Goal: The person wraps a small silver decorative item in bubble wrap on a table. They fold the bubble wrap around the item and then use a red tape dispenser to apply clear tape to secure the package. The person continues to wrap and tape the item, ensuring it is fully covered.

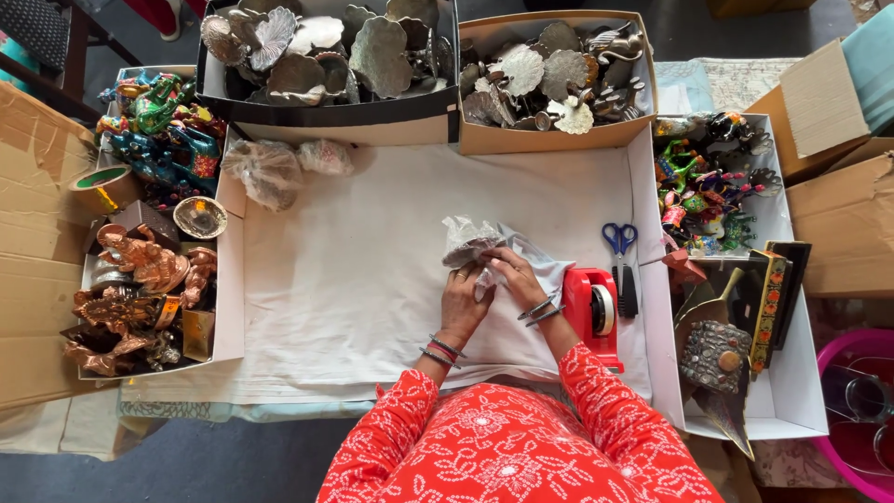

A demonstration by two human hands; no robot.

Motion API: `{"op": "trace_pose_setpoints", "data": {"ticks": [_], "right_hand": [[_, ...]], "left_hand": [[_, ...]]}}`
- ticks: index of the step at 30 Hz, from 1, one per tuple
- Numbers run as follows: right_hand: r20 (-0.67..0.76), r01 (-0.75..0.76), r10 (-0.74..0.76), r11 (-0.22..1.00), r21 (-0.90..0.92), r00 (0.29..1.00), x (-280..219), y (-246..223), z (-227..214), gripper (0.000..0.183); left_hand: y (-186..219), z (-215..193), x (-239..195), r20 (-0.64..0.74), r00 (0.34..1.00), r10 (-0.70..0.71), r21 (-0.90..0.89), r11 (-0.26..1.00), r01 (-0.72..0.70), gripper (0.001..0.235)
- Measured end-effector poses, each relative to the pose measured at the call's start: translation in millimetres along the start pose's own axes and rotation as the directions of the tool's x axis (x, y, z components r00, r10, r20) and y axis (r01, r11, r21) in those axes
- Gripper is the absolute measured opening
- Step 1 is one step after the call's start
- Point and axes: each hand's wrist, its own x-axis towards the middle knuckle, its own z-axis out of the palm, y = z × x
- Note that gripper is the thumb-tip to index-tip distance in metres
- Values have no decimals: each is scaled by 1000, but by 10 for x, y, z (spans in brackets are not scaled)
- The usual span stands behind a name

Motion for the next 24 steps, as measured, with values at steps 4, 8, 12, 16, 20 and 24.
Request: {"op": "trace_pose_setpoints", "data": {"ticks": [4, 8, 12, 16, 20, 24], "right_hand": [[29, 247, -274, 810, -531, 961, -66, -39, -145, 25], [-192, 100, -237, 836, -539, 952, -145, 175, -303, 24], [-102, 87, -149, 884, -459, 984, -230, 188, -143, 33], [-137, 164, -289, 806, -569, 948, -323, 253, -46, 25], [-170, 161, -341, 754, -637, 925, -464, 252, 67, 17], [-191, 146, -334, 764, -628, 923, -538, 361, 109, 17]], "left_hand": [[-32, -1, -14, 27, 998, -51, -46, 998, 52, 51], [-54, 13, -34, 18, 998, -59, -62, 996, 60, 51], [-50, -4, -18, 24, 997, -70, -77, 994, 72, 53], [-40, -31, -15, 20, 996, -85, -114, 990, 87, 55], [2, -47, -30, -7, 981, -196, -282, 941, 186, 53], [-16, -43, -81, 28, 964, -265, -481, 842, 245, 54]]}}
